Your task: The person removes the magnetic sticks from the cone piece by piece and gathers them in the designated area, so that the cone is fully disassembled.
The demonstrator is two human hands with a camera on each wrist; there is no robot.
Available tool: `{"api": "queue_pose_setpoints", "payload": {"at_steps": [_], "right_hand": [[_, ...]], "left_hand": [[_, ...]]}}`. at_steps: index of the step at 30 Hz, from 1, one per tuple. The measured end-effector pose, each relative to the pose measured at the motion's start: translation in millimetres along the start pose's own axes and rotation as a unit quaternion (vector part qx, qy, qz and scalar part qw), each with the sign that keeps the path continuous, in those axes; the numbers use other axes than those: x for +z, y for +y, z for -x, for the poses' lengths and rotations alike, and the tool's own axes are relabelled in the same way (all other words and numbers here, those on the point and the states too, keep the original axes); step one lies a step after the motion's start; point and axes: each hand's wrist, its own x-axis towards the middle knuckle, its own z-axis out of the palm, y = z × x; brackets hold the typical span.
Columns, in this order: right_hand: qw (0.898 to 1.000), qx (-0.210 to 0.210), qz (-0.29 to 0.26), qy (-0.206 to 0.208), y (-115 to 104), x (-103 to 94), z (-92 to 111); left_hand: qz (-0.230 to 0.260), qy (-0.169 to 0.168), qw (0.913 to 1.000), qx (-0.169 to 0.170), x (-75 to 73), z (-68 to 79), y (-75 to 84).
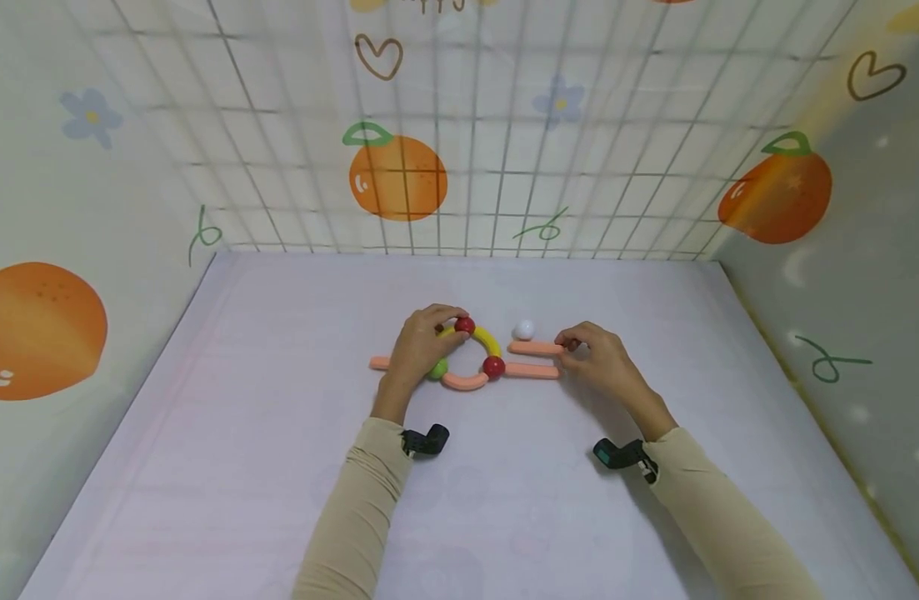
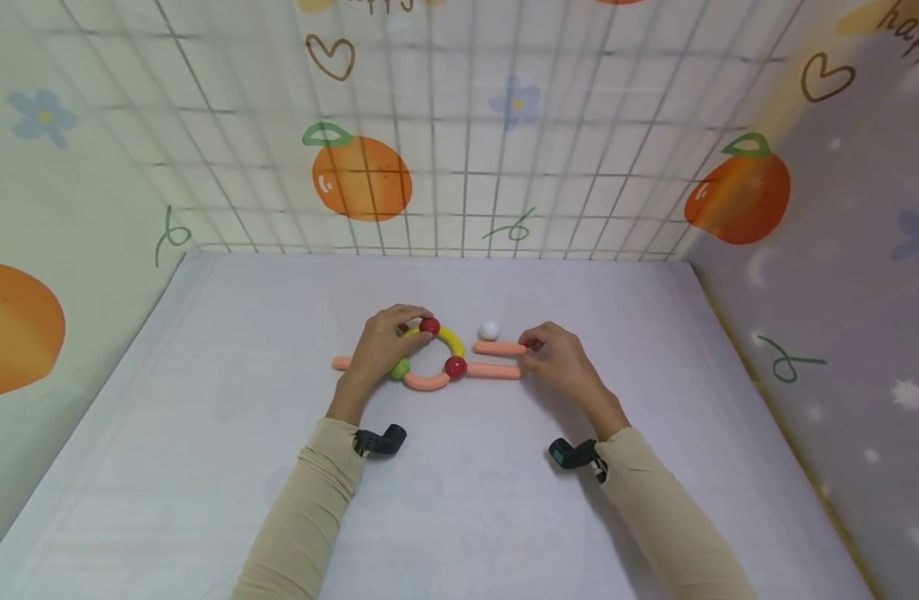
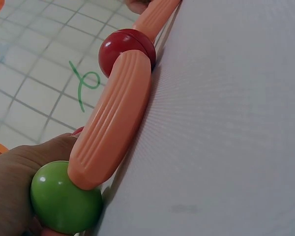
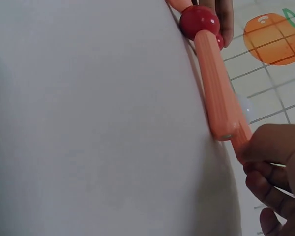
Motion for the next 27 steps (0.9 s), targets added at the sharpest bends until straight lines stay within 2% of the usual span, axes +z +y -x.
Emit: {"api": "queue_pose_setpoints", "payload": {"at_steps": [4, 8, 11, 13, 16, 20, 23, 27], "right_hand": [[1.000, -0.011, 0.017, 0.000, 1.5, 1.9, 1.5], [0.999, -0.019, 0.033, 0.012, -1.2, 0.9, 3.4], [0.999, -0.034, 0.034, 0.020, -7.4, -2.0, 5.9], [0.998, -0.053, 0.028, 0.021, -12.5, -4.0, 8.1], [0.996, -0.086, 0.028, 0.017, -18.7, -4.8, 10.3], [0.990, -0.126, 0.059, 0.017, -22.8, -0.6, 12.0], [0.987, -0.136, 0.089, 0.014, -24.0, 4.4, 14.1], [0.986, -0.113, 0.123, 0.002, -24.3, 9.5, 18.0]], "left_hand": [[-0.041, 0.002, 0.9992, 0.007, -0.4, 0.2, 2.6], [-0.092, 0.021, 0.9948, 0.038, -4.0, -2.5, 10.0], [-0.084, 0.030, 0.9939, 0.065, -7.7, -0.4, 18.7], [-0.066, 0.016, 0.9944, 0.080, -9.7, 5.2, 26.2], [-0.049, -0.027, 0.9946, 0.087, -9.8, 16.5, 37.0], [-0.075, -0.069, 0.9906, 0.091, -4.1, 27.7, 45.6], [-0.108, -0.076, 0.9858, 0.105, 2.9, 32.2, 45.7], [-0.124, -0.076, 0.9821, 0.119, 10.2, 36.5, 44.5]]}}
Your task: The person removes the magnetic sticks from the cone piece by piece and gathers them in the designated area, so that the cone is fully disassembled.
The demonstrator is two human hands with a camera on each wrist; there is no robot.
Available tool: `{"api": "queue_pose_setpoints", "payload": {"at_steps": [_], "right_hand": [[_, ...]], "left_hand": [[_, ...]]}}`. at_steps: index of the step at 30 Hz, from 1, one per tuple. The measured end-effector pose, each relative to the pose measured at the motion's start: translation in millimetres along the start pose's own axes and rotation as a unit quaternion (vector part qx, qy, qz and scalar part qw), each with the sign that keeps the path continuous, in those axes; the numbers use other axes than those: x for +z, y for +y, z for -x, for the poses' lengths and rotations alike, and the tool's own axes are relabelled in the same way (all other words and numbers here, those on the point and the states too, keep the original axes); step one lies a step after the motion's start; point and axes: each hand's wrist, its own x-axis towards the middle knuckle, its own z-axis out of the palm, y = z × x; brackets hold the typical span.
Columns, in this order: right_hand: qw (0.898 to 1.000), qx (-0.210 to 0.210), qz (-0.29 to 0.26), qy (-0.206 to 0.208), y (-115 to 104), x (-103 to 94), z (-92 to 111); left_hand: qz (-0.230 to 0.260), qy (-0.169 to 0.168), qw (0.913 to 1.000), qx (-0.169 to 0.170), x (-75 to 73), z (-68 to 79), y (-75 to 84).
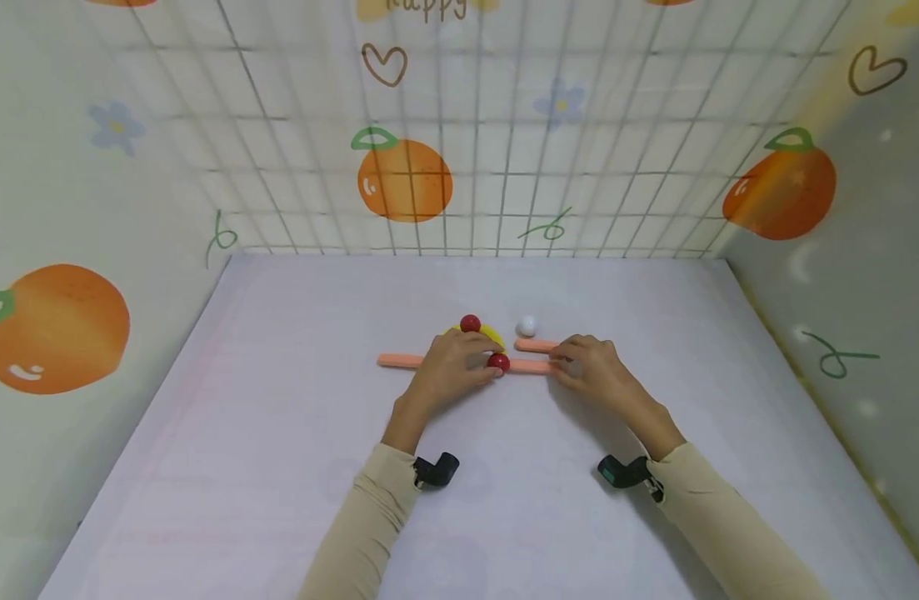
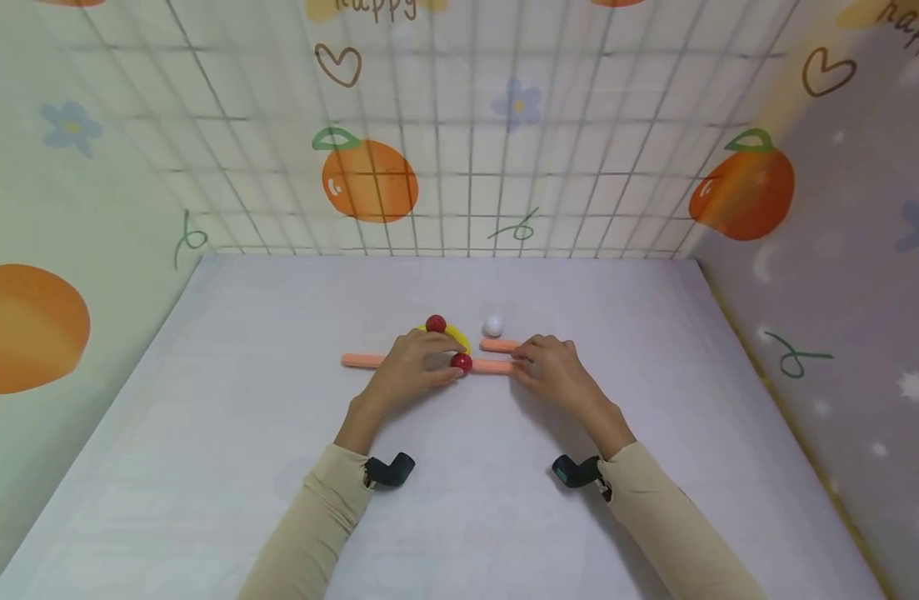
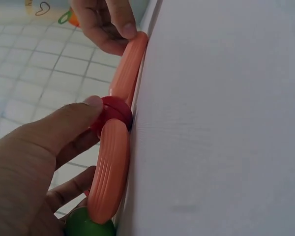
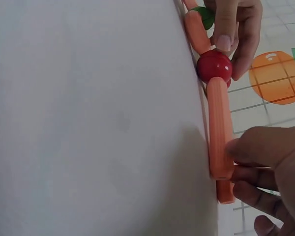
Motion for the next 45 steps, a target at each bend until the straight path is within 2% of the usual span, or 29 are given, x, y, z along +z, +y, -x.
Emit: {"api": "queue_pose_setpoints", "payload": {"at_steps": [6, 15, 20, 23, 27, 32, 38, 45], "right_hand": [[0.999, 0.022, 0.014, -0.024, 3.1, 3.5, 5.8], [0.999, 0.000, -0.037, -0.022, 0.8, 4.0, 11.0], [0.998, -0.013, -0.058, -0.031, -4.9, 4.7, 17.7], [0.998, -0.027, -0.054, -0.019, -10.0, 2.9, 25.9], [0.997, -0.049, -0.053, 0.023, -14.2, -4.2, 30.8], [0.997, -0.035, -0.041, 0.051, -12.2, -18.3, 25.0], [0.996, -0.052, -0.004, 0.068, -3.3, -24.2, 12.3], [0.997, -0.042, 0.035, 0.049, 2.7, -18.7, 2.6]], "left_hand": [[0.001, 0.018, 0.9998, 0.006, 8.1, 0.8, 2.4], [-0.069, 0.038, 0.9969, 0.005, 12.0, 0.4, -1.3], [-0.067, 0.045, 0.9967, 0.001, 13.5, 2.3, -4.2], [-0.057, 0.056, 0.9968, 0.003, 14.6, 3.4, -5.8], [-0.036, 0.077, 0.9963, -0.005, 13.5, 3.6, -7.8], [-0.012, 0.074, 0.9969, -0.024, 11.9, 3.8, -8.8], [-0.017, 0.067, 0.9971, -0.032, 11.7, 4.3, -9.4], [-0.017, 0.065, 0.9973, -0.031, 10.7, 3.7, -9.5]]}}
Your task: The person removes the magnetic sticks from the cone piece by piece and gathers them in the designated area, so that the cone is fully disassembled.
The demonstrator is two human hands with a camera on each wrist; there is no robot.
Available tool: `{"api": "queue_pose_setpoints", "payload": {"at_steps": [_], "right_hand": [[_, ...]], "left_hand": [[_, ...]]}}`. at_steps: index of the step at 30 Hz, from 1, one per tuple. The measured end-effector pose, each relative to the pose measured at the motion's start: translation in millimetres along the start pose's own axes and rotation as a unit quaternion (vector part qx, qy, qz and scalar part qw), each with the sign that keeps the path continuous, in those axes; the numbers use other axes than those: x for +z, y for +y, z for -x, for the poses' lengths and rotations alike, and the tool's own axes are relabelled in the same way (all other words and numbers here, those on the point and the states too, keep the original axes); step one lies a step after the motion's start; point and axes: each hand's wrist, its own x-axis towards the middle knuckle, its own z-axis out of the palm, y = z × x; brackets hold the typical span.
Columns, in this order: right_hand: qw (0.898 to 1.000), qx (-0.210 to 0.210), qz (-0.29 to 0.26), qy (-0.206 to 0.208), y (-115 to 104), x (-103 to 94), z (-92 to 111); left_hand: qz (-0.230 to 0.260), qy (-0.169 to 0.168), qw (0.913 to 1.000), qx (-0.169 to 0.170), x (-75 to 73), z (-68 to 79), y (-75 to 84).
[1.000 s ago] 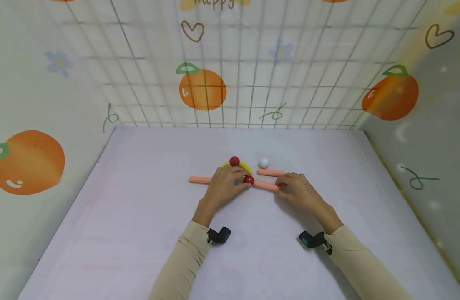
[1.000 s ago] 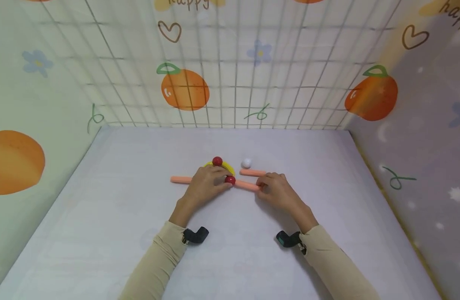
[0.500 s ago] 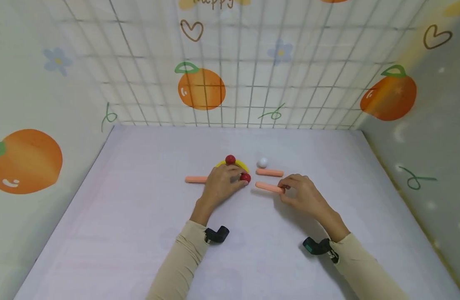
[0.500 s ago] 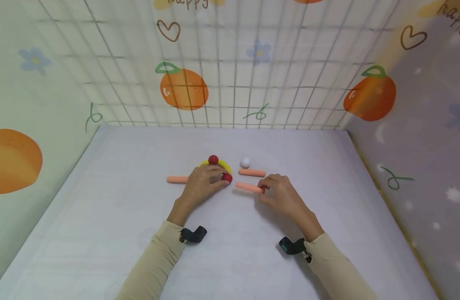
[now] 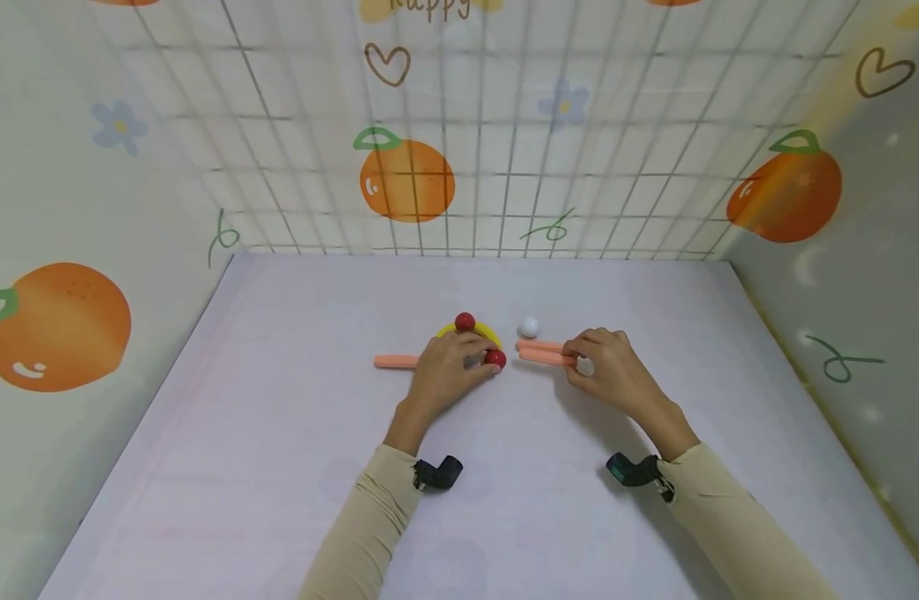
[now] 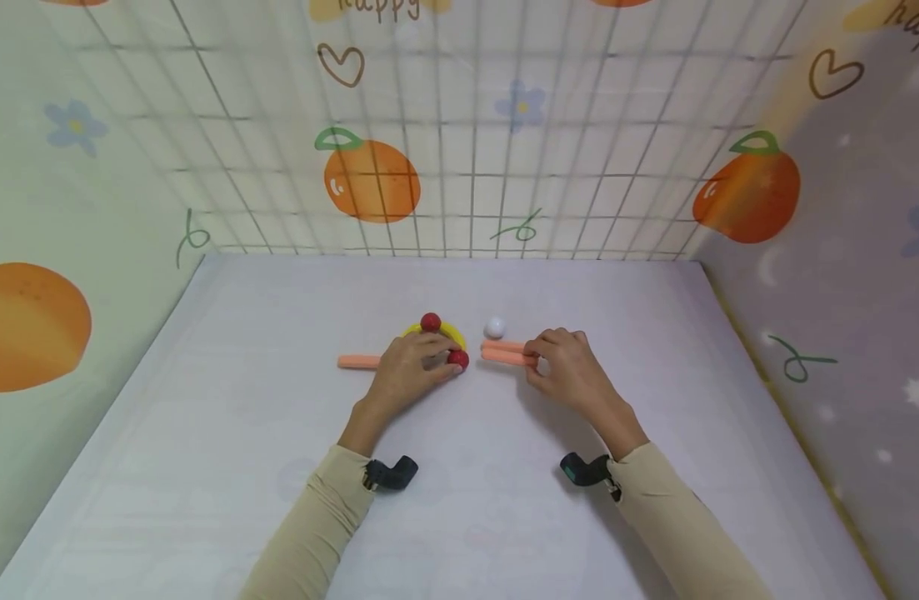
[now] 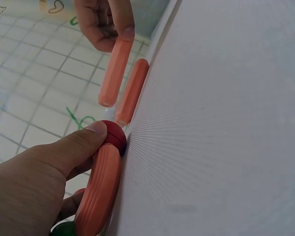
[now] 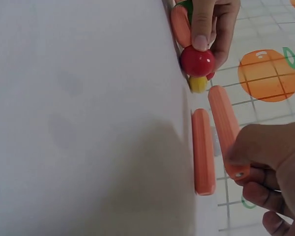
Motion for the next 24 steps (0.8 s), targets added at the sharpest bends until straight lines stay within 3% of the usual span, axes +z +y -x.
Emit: {"api": "queue_pose_setpoints", "payload": {"at_steps": [24], "right_hand": [[0.998, 0.023, 0.038, -0.033, 5.7, 9.9, -7.9]], "left_hand": [[-0.009, 0.006, 0.9999, 0.008, 0.6, 1.0, -0.2]]}}
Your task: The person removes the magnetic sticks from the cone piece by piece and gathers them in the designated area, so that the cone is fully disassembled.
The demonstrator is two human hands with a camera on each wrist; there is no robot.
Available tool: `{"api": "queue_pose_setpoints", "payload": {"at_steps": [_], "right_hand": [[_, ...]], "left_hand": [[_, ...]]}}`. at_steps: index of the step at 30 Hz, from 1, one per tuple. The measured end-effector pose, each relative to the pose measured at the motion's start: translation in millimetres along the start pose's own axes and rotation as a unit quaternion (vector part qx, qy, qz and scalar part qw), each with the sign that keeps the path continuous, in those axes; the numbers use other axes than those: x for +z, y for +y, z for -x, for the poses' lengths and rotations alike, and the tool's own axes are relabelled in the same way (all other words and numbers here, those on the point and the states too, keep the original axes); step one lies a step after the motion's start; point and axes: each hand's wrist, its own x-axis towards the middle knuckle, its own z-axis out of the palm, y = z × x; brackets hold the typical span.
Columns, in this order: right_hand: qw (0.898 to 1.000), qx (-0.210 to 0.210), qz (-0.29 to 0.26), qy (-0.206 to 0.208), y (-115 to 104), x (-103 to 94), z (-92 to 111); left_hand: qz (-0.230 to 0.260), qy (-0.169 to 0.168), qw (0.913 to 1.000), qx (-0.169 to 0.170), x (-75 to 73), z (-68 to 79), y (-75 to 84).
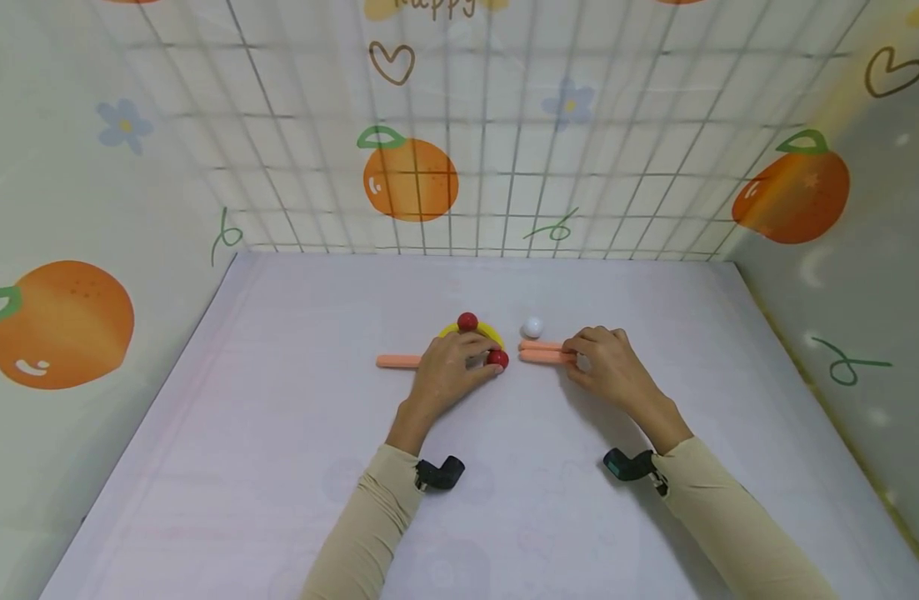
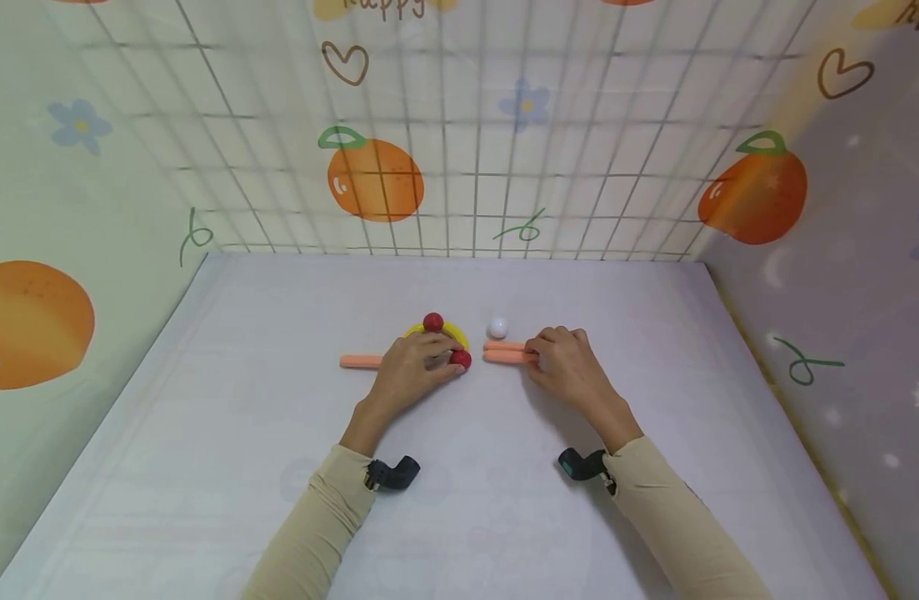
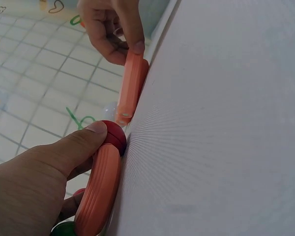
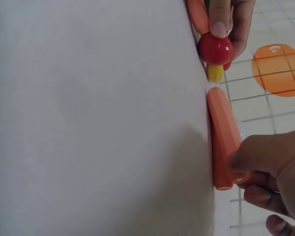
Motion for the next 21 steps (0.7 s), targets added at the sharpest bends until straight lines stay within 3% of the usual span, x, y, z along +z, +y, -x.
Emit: {"api": "queue_pose_setpoints", "payload": {"at_steps": [21], "right_hand": [[0.999, 0.023, 0.021, -0.010, 4.5, 7.4, 0.3]], "left_hand": [[-0.005, -0.005, 0.9999, -0.010, -0.1, -0.2, 1.3]]}}
